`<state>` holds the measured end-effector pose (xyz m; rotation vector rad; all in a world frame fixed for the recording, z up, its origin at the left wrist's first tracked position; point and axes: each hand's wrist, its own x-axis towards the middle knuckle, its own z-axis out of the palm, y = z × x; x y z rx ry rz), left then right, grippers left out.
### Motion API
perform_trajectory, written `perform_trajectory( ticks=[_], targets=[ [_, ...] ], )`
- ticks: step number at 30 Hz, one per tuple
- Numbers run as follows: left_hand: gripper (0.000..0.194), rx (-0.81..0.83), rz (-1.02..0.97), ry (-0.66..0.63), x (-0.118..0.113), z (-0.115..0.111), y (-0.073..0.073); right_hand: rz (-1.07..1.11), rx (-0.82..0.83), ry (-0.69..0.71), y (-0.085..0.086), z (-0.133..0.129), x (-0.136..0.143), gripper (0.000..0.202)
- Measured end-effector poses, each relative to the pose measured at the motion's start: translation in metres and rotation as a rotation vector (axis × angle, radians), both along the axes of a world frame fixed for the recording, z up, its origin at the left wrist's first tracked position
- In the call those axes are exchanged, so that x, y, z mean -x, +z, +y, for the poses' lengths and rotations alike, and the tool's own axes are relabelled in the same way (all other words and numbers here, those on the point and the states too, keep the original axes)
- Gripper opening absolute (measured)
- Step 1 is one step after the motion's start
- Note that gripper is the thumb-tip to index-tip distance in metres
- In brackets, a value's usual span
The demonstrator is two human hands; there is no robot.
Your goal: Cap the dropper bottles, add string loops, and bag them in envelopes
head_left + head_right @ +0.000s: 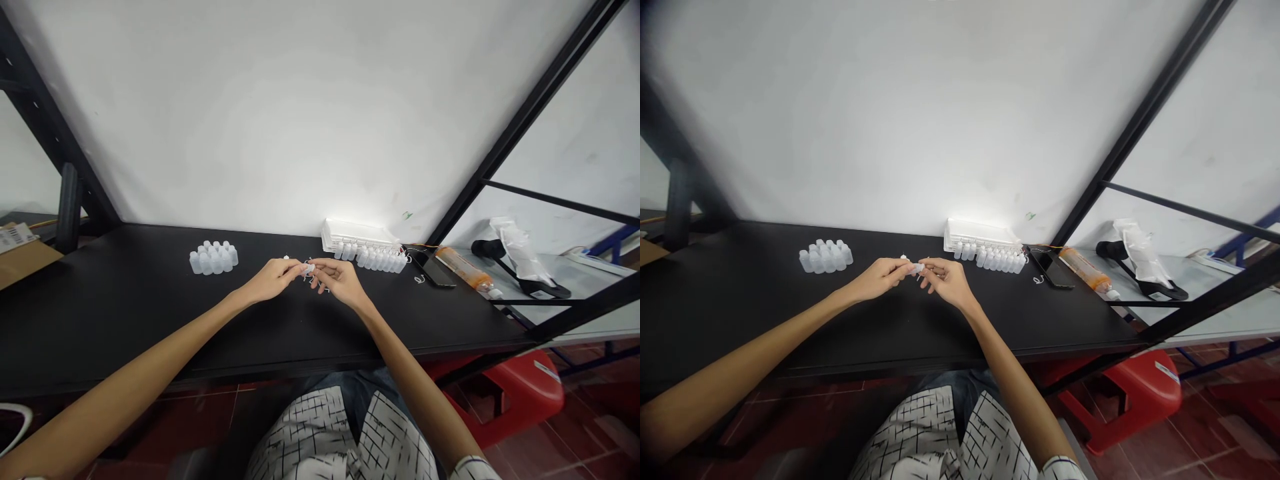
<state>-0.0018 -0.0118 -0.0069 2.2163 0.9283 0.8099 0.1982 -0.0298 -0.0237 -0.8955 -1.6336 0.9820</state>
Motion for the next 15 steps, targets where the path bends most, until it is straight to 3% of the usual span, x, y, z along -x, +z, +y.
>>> perform_trajectory(
  ticks=[3,6,15],
  targets=[
    [0.046,0.161,-0.079,-0.042,-0.0004,0.002,-0.0022,-0.043,-0.004,0.013,0.0002,-0.0006,-0.0004,0.04],
    [0.045,0.203,-0.104,-0.074,0.0003,0.0027,-0.002,-0.06,0.007,0.037,0.0013,-0.0011,-0.0005,0.044],
    [0.039,-0.11,-0.01,-0.047,0.0022,0.0063,-0.0071,-0.059,0.009,0.03,0.0,0.0009,-0.0011,0.047]
  ],
)
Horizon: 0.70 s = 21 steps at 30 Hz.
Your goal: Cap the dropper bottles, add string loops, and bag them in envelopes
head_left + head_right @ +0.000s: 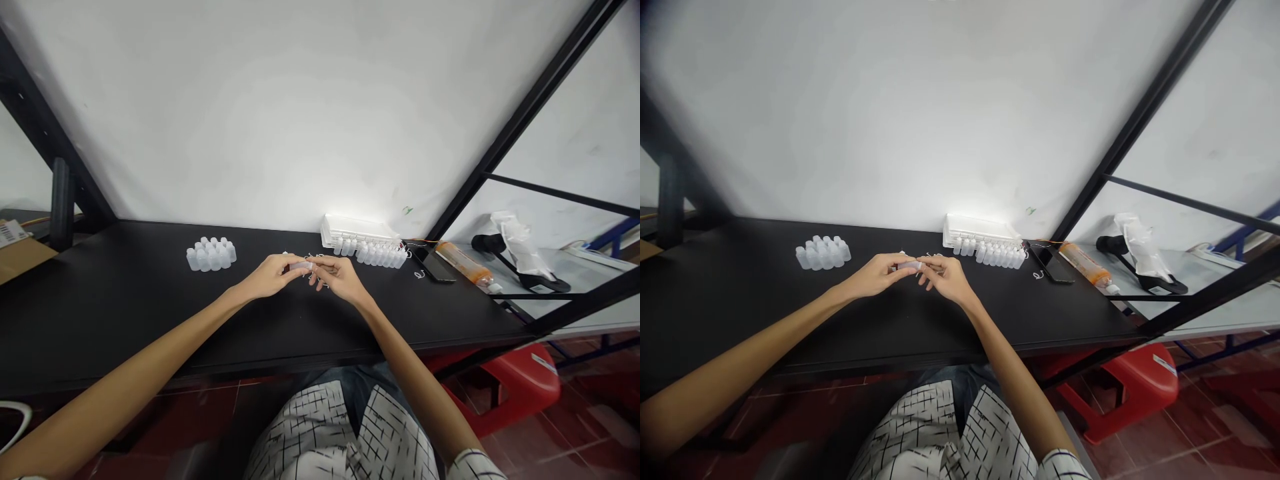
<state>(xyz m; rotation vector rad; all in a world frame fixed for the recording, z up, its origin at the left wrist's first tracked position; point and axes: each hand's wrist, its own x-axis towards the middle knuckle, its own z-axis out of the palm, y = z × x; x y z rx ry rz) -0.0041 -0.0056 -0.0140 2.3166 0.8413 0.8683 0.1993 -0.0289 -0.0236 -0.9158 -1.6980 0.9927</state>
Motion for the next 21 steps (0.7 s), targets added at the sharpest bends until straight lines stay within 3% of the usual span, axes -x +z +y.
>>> perform_trajectory(
  ticks=[4,15,21],
  targets=[
    [0.035,-0.076,0.014,0.025,0.0026,0.0037,-0.0019,0.065,0.016,-0.014,-0.002,-0.0001,0.0036,0.047],
    [0.033,-0.099,-0.075,0.073,0.0006,0.0021,0.0003,0.123,0.064,0.005,-0.0009,-0.0005,0.0053,0.049],
    [0.037,0.036,-0.113,0.022,-0.0006,0.0016,0.0029,0.123,-0.043,-0.061,-0.0024,-0.0001,0.0054,0.044]
  ],
)
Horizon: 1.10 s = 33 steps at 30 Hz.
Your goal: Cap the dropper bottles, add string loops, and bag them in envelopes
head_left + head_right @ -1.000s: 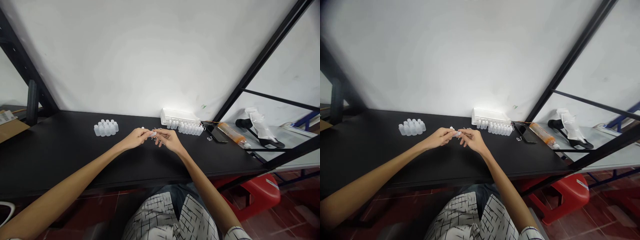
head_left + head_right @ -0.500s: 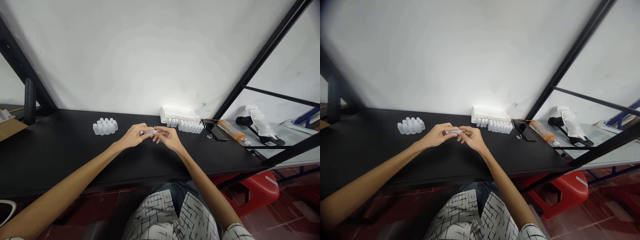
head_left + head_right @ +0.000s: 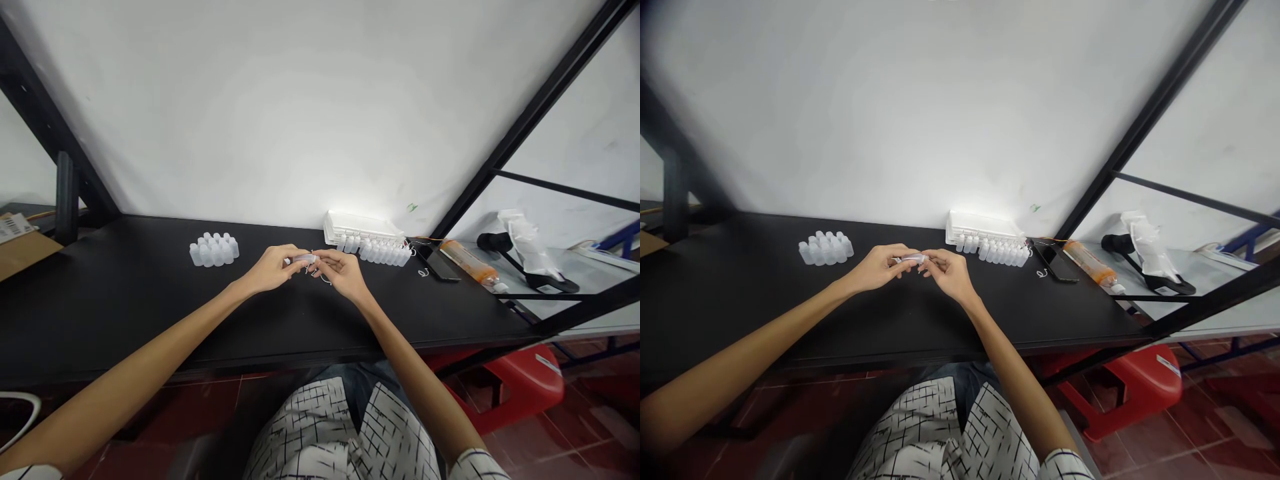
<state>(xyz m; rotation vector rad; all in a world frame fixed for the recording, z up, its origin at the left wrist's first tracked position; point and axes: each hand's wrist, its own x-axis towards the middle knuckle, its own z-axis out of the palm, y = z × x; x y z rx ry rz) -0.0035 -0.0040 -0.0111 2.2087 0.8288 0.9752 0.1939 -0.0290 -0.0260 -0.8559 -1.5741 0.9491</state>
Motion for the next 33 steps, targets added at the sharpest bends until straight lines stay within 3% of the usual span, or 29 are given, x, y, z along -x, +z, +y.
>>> perform_trajectory(
  ticks=[3,5,15,26,28,33],
  targets=[
    [0.036,0.05,-0.062,-0.041,0.001,-0.003,0.002,-0.014,0.02,0.03,-0.001,-0.001,0.0,0.046],
    [0.033,-0.001,-0.084,-0.038,0.001,-0.005,0.002,-0.013,0.046,0.06,-0.001,-0.002,0.0,0.047],
    [0.024,-0.459,-0.048,0.006,-0.002,-0.004,-0.008,0.085,0.159,0.117,0.008,-0.007,-0.004,0.042],
    [0.037,-0.882,0.129,0.013,0.0,-0.006,-0.012,0.117,0.289,0.16,0.013,-0.007,-0.008,0.043],
    [0.035,-0.883,0.143,0.011,0.0,-0.005,-0.012,0.103,0.279,0.152,0.012,-0.006,-0.007,0.041],
    [0.025,-0.67,0.021,0.066,0.0,0.0,-0.011,0.08,0.117,0.055,0.007,-0.001,-0.005,0.038]
  ],
)
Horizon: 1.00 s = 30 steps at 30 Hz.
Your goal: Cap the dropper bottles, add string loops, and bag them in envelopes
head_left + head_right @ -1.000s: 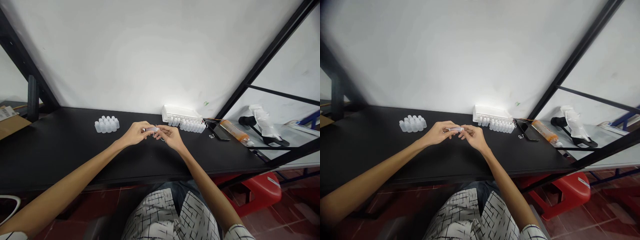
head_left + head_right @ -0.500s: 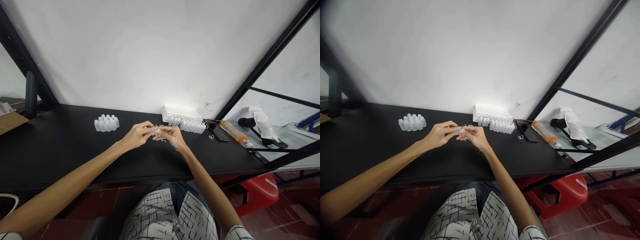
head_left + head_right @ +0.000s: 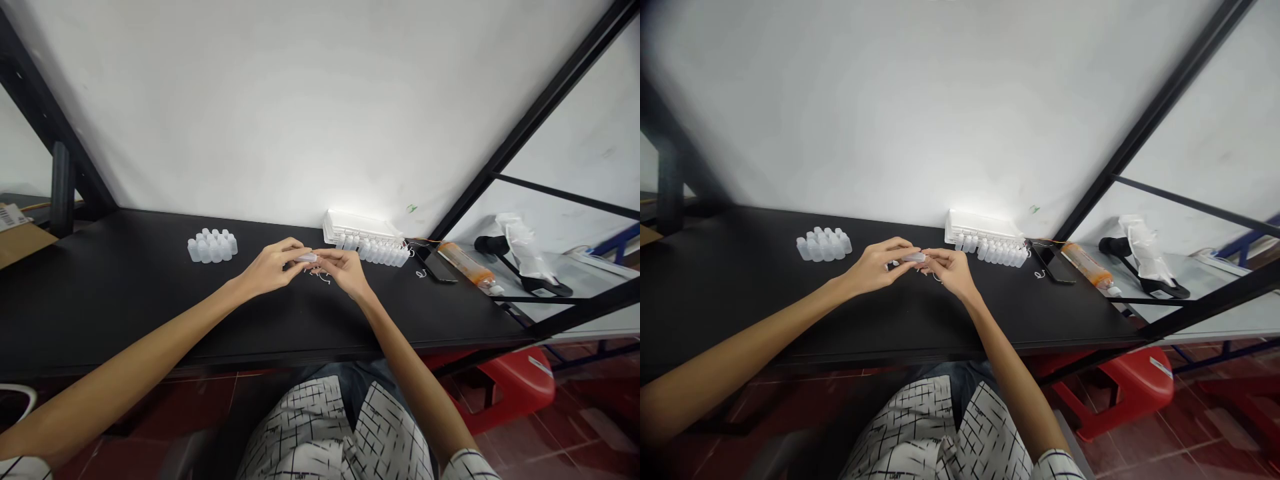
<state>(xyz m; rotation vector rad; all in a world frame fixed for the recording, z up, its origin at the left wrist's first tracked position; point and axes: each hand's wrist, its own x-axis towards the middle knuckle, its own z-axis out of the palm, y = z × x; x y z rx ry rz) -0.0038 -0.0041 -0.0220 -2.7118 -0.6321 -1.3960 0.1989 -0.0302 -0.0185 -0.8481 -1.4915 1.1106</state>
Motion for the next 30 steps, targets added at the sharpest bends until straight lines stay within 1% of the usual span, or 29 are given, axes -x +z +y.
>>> perform_trajectory(
  ticks=[3,5,8,11,14,17,19,21,22,24,25,27,30],
  targets=[
    [0.026,0.117,-0.015,-0.004,0.0,0.001,0.0,-0.019,-0.053,-0.018,-0.004,0.001,0.001,0.038],
    [0.024,0.163,-0.001,-0.019,0.0,0.001,0.0,-0.036,-0.06,-0.009,-0.006,0.001,0.001,0.038],
    [0.023,0.148,-0.002,-0.041,0.0,0.0,-0.001,-0.066,-0.075,-0.004,-0.007,0.001,0.0,0.037],
    [0.024,0.071,-0.005,-0.058,-0.001,0.0,-0.002,-0.074,-0.084,-0.014,-0.007,0.001,0.0,0.034],
    [0.024,0.034,0.038,-0.039,-0.002,-0.002,-0.002,-0.091,-0.087,-0.034,-0.006,0.001,0.0,0.034],
    [0.023,0.098,0.092,0.014,-0.002,-0.005,0.001,-0.149,-0.102,-0.053,-0.002,0.0,0.002,0.035],
    [0.025,0.169,0.082,0.046,-0.001,-0.005,0.004,-0.148,-0.093,-0.037,0.002,0.003,0.003,0.037],
    [0.025,0.26,0.02,0.084,0.002,-0.004,0.008,-0.102,-0.066,-0.025,0.008,0.009,0.002,0.04],
    [0.025,0.321,-0.034,0.107,0.004,-0.002,0.01,-0.078,-0.055,-0.042,0.01,0.014,0.002,0.042],
    [0.024,0.479,-0.182,0.134,0.009,0.002,0.013,-0.073,-0.068,-0.143,0.012,0.027,0.002,0.04],
    [0.024,0.562,-0.263,0.129,0.011,0.005,0.015,-0.108,-0.085,-0.207,0.012,0.034,0.002,0.036],
    [0.024,0.694,-0.407,0.097,0.014,0.009,0.018,-0.268,-0.122,-0.305,0.012,0.047,0.006,0.024],
    [0.027,0.788,-0.551,0.047,0.017,0.014,0.022,-0.63,-0.216,-0.37,0.011,0.057,0.02,0.015]
  ],
)
